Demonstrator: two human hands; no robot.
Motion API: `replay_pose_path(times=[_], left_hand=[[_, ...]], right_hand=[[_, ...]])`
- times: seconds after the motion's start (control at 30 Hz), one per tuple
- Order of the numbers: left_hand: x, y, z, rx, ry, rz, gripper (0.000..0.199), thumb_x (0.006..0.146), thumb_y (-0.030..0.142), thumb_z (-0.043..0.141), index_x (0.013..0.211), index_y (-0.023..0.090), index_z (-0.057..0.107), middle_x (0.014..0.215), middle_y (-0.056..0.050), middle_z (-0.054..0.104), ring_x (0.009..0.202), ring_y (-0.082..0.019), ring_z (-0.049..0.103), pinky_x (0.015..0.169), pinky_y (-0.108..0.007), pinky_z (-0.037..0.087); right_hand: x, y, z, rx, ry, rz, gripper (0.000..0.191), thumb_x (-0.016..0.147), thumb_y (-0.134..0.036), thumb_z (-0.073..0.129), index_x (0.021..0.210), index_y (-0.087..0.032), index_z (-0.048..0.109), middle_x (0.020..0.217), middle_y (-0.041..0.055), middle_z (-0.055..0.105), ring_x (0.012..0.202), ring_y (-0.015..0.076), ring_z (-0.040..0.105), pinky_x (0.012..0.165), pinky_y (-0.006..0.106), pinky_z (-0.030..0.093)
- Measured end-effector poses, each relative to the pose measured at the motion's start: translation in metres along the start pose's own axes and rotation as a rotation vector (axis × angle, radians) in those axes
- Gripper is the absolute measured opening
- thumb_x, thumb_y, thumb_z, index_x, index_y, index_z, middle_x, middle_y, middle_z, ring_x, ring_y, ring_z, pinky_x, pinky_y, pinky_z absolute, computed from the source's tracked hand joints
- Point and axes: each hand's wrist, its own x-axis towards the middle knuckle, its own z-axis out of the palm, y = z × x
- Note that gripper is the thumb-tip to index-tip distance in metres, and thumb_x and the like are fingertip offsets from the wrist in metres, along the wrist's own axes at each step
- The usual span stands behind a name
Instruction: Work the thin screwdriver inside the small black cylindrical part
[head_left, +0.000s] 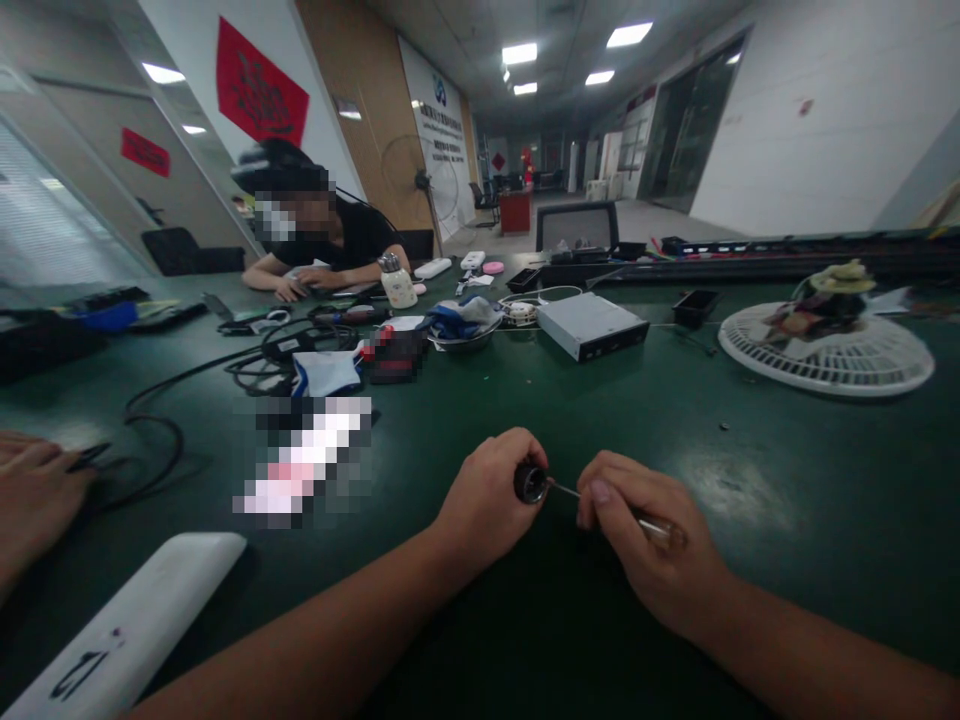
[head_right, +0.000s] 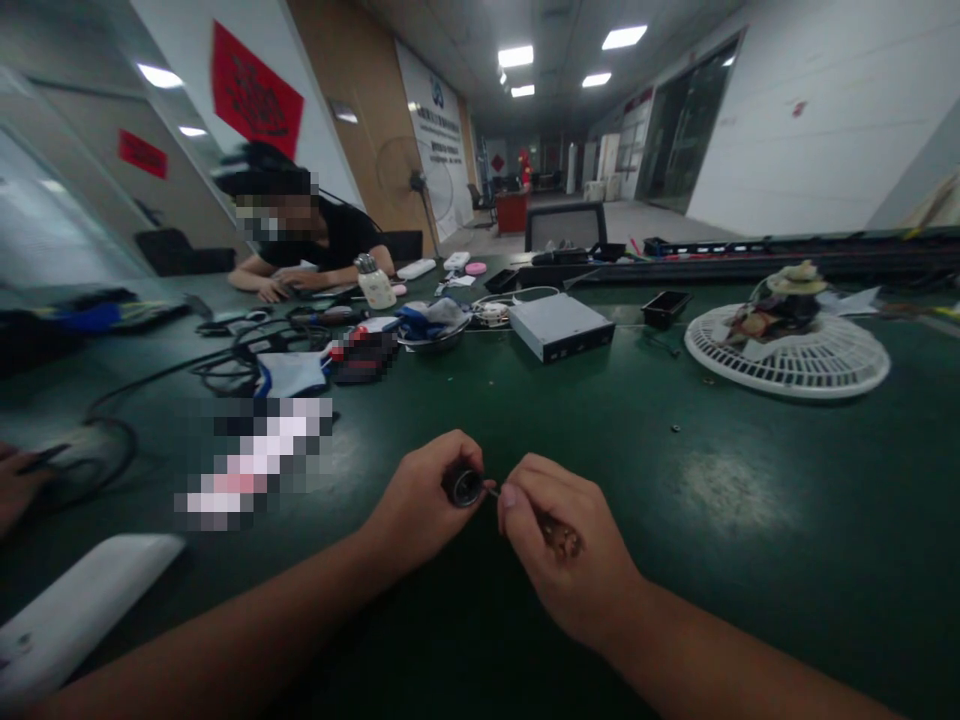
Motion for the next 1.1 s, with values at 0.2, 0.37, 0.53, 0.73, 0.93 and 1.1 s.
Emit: replay_pose_path(times=[0.2,0.37,0.53,0.73,0.93,1.1], left_hand=[[-0.0003,-0.0027,0.001,-0.037,0.017,0.009,0.015,0.079,0.013,0.068,0.085,0.02,0.056,0.086,-0.001,0.065,0.08,-0.018,0.061,0.07,-0.031,0.045],[0.0001,-0.0036,0.0021,-0.033,0.023,0.041,0.019,0.076,0.007,0.067,0.086,0.02,0.058,0.088,0.0,0.066,0.083,-0.018,0.064,0.074,-0.031,0.047],[-0.0005,-0.0043,0.0019,-0.028,0.056,0.011,0.023,0.073,0.003,0.066,0.088,0.02,0.061,0.086,0.0,0.067,0.08,-0.017,0.064,0.071,-0.03,0.047],[-0.0018,-0.0044,0.0017,-0.03,0.042,0.023,0.024,0.072,0.0,0.066,0.087,0.019,0.062,0.086,0.0,0.068,0.079,-0.016,0.064,0.07,-0.028,0.047],[-0.0019,-0.0048,0.0037,-0.035,0.037,0.044,0.025,0.072,-0.002,0.065,0.087,0.018,0.063,0.086,0.0,0.067,0.08,-0.015,0.064,0.071,-0.027,0.047],[-0.0024,-0.0053,0.0044,-0.007,0.068,0.058,0.026,0.072,-0.002,0.064,0.087,0.018,0.062,0.086,0.0,0.067,0.08,-0.016,0.064,0.071,-0.028,0.047]], right_hand=[[-0.0002,-0.002,-0.0013,0.046,-0.11,-0.036,0.032,0.102,-0.022,0.044,0.074,-0.019,0.06,0.075,0.0021,0.058,0.069,0.0149,0.057,0.062,0.03,0.041],[-0.0017,-0.0006,-0.0001,0.0,-0.002,0.01,0.033,0.102,-0.023,0.044,0.071,-0.019,0.056,0.074,0.0014,0.056,0.065,0.0136,0.054,0.06,0.03,0.039],[0.0001,0.0004,-0.0018,0.066,-0.072,-0.015,0.028,0.101,-0.021,0.046,0.077,-0.019,0.06,0.082,0.003,0.06,0.074,0.0152,0.058,0.066,0.03,0.042],[-0.0002,0.0014,-0.003,0.102,-0.061,0.0,0.036,0.103,-0.025,0.042,0.07,-0.019,0.056,0.073,0.0019,0.058,0.069,0.0153,0.057,0.063,0.031,0.042],[-0.0013,0.0004,0.0012,0.003,0.01,0.032,0.034,0.103,-0.024,0.044,0.071,-0.018,0.056,0.071,0.0006,0.055,0.064,0.0131,0.053,0.06,0.03,0.039],[-0.001,-0.0004,-0.0012,0.048,-0.031,-0.009,0.03,0.101,-0.022,0.046,0.075,-0.019,0.061,0.078,0.0019,0.059,0.071,0.0145,0.057,0.064,0.03,0.041]])
